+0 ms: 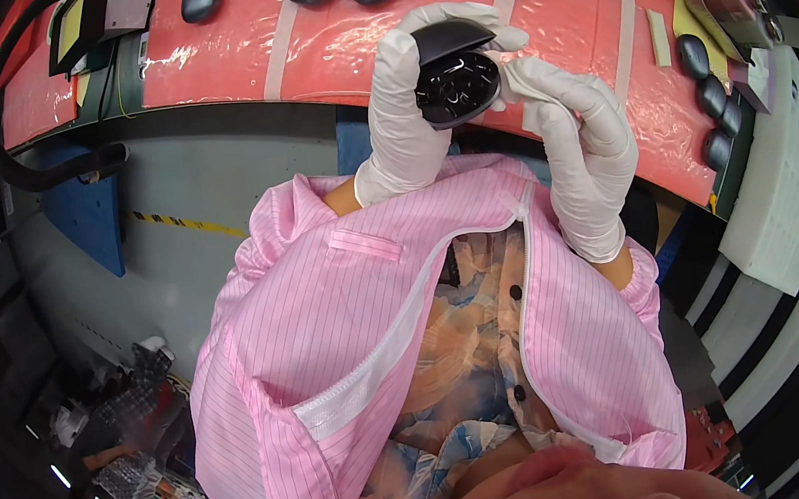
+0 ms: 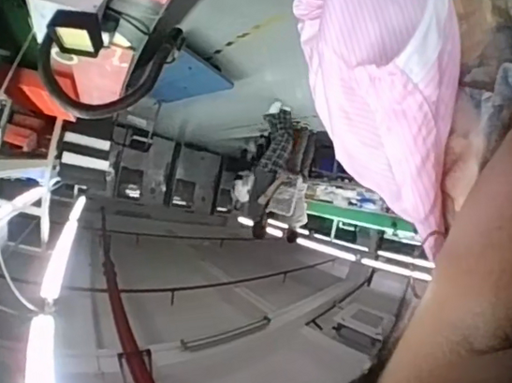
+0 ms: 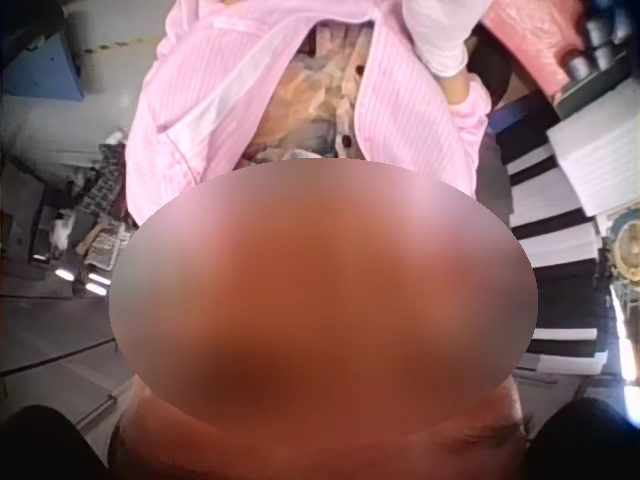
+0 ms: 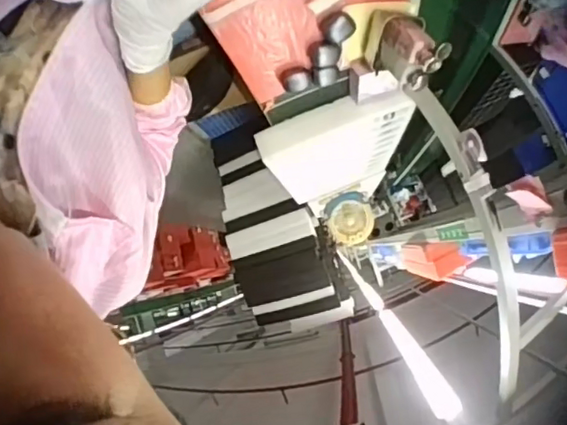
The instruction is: Wiping and cleaning earphone charging cases at a factory workbench using a cloth.
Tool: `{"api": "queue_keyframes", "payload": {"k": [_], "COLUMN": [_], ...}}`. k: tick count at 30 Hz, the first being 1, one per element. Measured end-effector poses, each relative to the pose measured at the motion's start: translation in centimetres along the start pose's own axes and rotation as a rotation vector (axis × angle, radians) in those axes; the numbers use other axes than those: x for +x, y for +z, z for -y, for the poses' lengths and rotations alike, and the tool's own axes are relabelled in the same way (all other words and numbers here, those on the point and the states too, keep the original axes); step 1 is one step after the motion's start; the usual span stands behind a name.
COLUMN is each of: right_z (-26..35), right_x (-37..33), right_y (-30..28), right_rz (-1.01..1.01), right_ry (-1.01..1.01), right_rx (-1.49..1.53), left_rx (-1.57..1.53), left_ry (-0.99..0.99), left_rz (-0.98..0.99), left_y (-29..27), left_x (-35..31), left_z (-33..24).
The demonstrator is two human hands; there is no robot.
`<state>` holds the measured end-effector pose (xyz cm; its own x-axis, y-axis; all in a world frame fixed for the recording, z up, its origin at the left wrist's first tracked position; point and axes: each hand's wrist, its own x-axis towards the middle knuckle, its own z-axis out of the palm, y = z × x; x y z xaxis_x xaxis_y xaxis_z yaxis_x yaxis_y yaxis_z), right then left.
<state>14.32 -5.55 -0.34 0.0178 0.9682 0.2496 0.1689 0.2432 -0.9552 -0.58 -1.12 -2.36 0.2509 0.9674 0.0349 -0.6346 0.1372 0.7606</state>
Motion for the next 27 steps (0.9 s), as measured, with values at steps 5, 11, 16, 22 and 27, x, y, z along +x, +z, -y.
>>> {"api": "queue_keyframes", "payload": {"k": [5, 11, 16, 22, 27], "right_z": [-0.6, 0.4, 1.3, 0.6, 0.5], "right_x": [-0.1, 0.8, 0.8, 1.0, 0.9], "right_y": [0.1, 0.9, 2.7, 2.9, 3.1], "right_rz": [-0.014, -0.032, 0.036, 0.112, 0.030], "right_ry": [-0.070, -0.203, -0.439, -0.342, -0.343], "right_rx": [-0.079, -0.199, -0.901, -0.719, -0.869], "left_rx": [-0.001, 0.089, 0.206, 0.354, 0.391], "left_ry": [-0.002, 0.061, 0.148, 0.199, 0.204], "left_rz": [-0.003, -0.040, -0.114, -0.174, -0.158], "left_y": [0.4, 0.5, 0.3, -0.1, -0.6], "left_x": [0.0, -0.2, -0.4, -0.2, -0.5], "left_z": [0.0, 0.5, 1.3, 2.3, 2.7]}}
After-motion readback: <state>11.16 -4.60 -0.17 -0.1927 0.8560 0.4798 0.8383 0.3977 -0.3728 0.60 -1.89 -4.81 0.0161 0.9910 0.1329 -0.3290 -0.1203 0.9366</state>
